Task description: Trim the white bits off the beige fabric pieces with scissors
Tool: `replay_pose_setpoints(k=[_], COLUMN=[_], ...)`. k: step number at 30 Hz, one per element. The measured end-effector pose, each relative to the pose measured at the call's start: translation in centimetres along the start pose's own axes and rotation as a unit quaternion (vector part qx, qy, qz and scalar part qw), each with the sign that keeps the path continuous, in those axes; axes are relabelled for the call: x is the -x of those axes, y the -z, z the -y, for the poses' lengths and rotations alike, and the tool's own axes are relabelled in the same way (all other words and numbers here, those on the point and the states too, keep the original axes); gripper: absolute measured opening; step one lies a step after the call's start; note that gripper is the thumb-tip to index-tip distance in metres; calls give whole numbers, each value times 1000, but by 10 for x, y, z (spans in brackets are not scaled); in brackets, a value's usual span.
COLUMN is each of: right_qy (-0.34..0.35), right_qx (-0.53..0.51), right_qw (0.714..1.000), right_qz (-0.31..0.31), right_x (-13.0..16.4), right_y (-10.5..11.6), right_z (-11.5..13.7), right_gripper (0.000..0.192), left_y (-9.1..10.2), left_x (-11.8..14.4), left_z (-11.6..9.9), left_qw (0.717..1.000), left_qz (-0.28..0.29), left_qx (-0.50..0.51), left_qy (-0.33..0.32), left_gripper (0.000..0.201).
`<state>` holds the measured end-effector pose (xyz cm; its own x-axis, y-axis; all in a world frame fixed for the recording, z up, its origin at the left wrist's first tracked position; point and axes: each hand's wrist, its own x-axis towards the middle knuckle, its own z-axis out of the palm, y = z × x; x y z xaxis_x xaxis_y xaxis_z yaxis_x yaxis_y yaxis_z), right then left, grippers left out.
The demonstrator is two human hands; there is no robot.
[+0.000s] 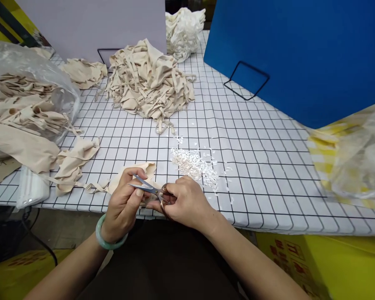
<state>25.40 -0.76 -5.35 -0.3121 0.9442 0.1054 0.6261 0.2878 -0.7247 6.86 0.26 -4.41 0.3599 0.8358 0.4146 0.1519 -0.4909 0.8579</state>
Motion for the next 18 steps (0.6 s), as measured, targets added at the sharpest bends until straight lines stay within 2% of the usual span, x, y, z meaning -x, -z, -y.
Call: replay_pose_setpoints(k=[8,13,15,18], right_qy=[-55,-152,-199,-241], right_qx=[18,-6,13,117], right_qw=[997,987,978,960], right_qz=[-57,-58,-67,-78], right_x=[21,27,27,25], right_y=[10,15,24,42], right_z=[-21,-38,-45,-57], right_gripper=[66,67,64,55], left_y=[-24,-37,-39,-26], left_x=[-18,-26,-26,-20], left_z=[9,19,19,14], left_qw=[997,995,995,987], left_qz=[71,94,98,156], left_qx=[12,7,-3,-18], left_qy=[5,23,37,27], left_gripper=[27,28,28,21])
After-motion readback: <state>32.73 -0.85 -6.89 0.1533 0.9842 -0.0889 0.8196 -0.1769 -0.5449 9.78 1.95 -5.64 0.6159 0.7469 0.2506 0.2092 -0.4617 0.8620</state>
